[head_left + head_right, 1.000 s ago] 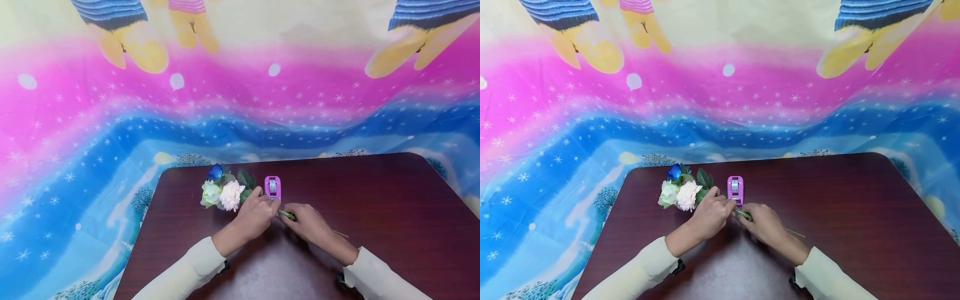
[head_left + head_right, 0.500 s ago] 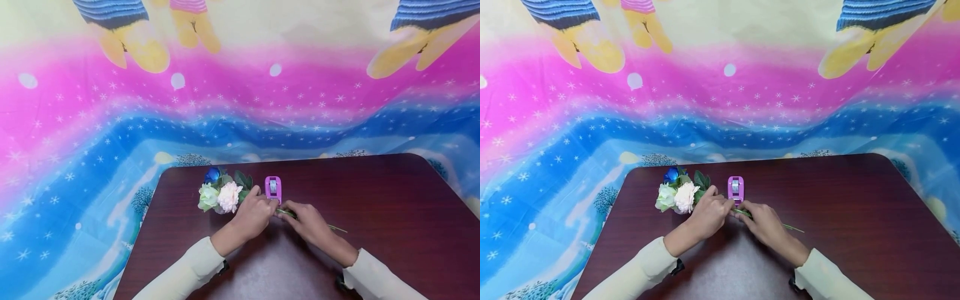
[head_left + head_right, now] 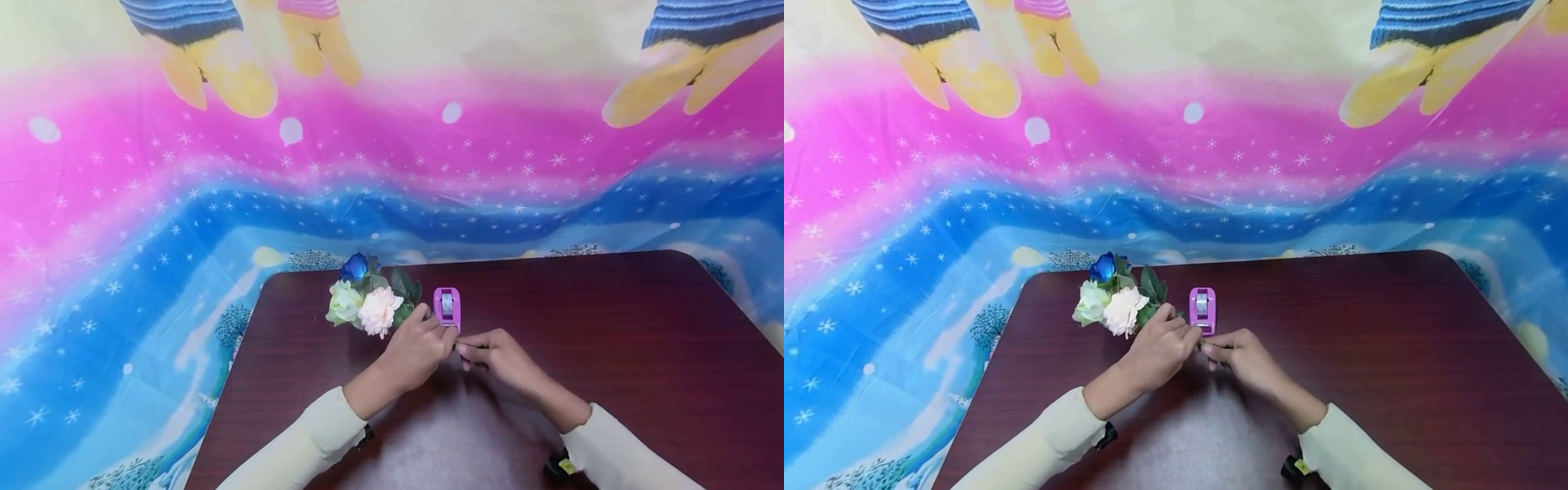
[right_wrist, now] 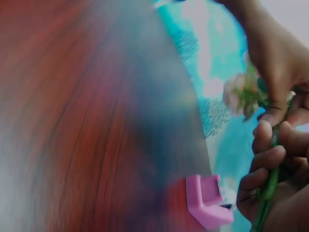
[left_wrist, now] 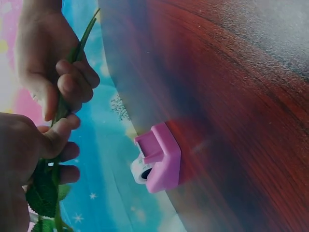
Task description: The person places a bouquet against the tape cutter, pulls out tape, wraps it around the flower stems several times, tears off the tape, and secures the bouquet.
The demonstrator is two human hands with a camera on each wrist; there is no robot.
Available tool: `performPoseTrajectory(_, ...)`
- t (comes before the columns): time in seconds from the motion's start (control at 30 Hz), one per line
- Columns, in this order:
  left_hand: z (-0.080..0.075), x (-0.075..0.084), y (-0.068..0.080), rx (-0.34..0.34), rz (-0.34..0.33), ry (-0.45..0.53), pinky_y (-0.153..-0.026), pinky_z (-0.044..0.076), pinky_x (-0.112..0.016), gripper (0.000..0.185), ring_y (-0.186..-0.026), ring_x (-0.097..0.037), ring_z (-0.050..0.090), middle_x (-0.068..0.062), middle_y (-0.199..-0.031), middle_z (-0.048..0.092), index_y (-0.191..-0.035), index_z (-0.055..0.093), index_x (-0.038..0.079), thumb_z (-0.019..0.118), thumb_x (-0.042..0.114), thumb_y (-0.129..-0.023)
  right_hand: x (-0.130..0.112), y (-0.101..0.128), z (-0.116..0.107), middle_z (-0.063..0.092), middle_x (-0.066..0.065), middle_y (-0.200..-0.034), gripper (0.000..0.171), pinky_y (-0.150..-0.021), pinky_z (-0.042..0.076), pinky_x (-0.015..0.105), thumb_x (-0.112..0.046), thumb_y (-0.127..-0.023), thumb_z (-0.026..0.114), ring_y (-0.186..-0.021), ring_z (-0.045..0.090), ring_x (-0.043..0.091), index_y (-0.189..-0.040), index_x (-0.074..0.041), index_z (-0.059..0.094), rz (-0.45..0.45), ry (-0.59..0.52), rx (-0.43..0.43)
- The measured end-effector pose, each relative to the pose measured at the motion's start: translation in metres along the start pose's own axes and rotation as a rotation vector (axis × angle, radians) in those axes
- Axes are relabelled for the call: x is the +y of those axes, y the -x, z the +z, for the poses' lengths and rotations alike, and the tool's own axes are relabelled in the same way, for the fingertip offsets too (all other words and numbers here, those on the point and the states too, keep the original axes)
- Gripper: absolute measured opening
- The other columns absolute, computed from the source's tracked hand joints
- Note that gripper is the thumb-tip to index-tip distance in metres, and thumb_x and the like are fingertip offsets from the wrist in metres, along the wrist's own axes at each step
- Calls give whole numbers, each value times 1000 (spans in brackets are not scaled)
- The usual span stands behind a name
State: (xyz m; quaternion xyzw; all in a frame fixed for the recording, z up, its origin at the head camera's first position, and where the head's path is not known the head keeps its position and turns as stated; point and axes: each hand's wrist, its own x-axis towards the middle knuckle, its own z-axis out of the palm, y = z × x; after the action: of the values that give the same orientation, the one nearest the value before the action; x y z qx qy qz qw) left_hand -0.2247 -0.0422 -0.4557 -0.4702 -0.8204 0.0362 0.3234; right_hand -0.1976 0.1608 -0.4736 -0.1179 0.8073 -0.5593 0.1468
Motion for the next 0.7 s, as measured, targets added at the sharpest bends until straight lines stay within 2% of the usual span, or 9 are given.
performPoseTrajectory(0.07, 1, -1, 0, 35, 23, -17, -76, 40, -30, 14, -63, -10, 60, 6, -67, 69, -82, 64, 16, 64, 11, -95, -2, 0, -2, 64, 6, -73, 29, -58, 43, 27, -20, -104, 58, -61, 49, 13, -98, 4, 74, 56, -114, -35)
performPoseTrajectory(0.17, 2, -3, 2, 67, 53, -36, -78, 41, -30, 13, -66, -10, 59, 6, -71, 72, -83, 65, 17, 64, 13, -96, -2, 0, -5, 65, 1, -73, 30, -62, 44, 28, -22, -105, 56, -64, 51, 13, -95, 1, 73, 116, -210, -74)
performPoseTrajectory(0.27, 2, -6, 5, 73, 69, -28, -79, 42, -30, 12, -68, -10, 60, 6, -75, 74, -84, 67, 17, 66, 14, -96, -1, -1, -4, 66, 0, -75, 31, -63, 44, 28, -25, -105, 56, -65, 52, 12, -94, -1, 73, 133, -234, -101)
performPoseTrajectory(0.33, 3, -9, 6, 58, 77, -8, -80, 42, -30, 12, -68, -10, 61, 6, -76, 75, -85, 67, 17, 67, 16, -97, 0, -1, -1, 68, 2, -78, 33, -63, 46, 28, -26, -106, 56, -66, 54, 11, -100, 1, 73, 120, -202, -102)
performPoseTrajectory(0.4, 4, -13, 8, 18, 89, 12, -80, 41, -29, 11, -69, -9, 61, 6, -78, 76, -87, 69, 18, 67, 18, -98, 2, -2, 5, 70, 4, -81, 35, -64, 50, 29, -27, -107, 54, -67, 57, 12, -102, 2, 72, 94, -112, -83)
performPoseTrajectory(0.53, 6, -26, 11, -115, 149, 8, -83, 38, -30, 12, -71, -8, 63, 9, -81, 76, -90, 69, 22, 65, 17, -100, 8, -4, 23, 69, -1, -82, 27, -66, 49, 25, -28, -105, 59, -70, 57, 8, -103, -7, 75, -60, 298, 21)
performPoseTrajectory(0.6, 7, -31, 13, -185, 186, -3, -86, 37, -31, 14, -73, -7, 63, 11, -81, 75, -90, 70, 25, 64, 17, -100, 10, -5, 33, 64, -7, -80, 17, -65, 46, 22, -26, -101, 65, -68, 54, 4, -103, -13, 76, -112, 458, 91)
performPoseTrajectory(0.63, 7, -33, 14, -212, 206, -11, -87, 37, -31, 15, -74, -6, 63, 13, -80, 74, -88, 70, 26, 64, 18, -100, 10, -5, 37, 62, -9, -78, 12, -64, 45, 21, -24, -99, 69, -67, 52, 2, -104, -15, 75, -126, 500, 115)
performPoseTrajectory(0.7, 9, -36, 15, -256, 236, -24, -89, 37, -32, 20, -76, -6, 62, 15, -80, 72, -86, 71, 29, 63, 17, -100, 9, -8, 45, 59, -10, -75, 6, -62, 43, 21, -20, -95, 73, -66, 49, 1, -98, -15, 73, -132, 511, 135)
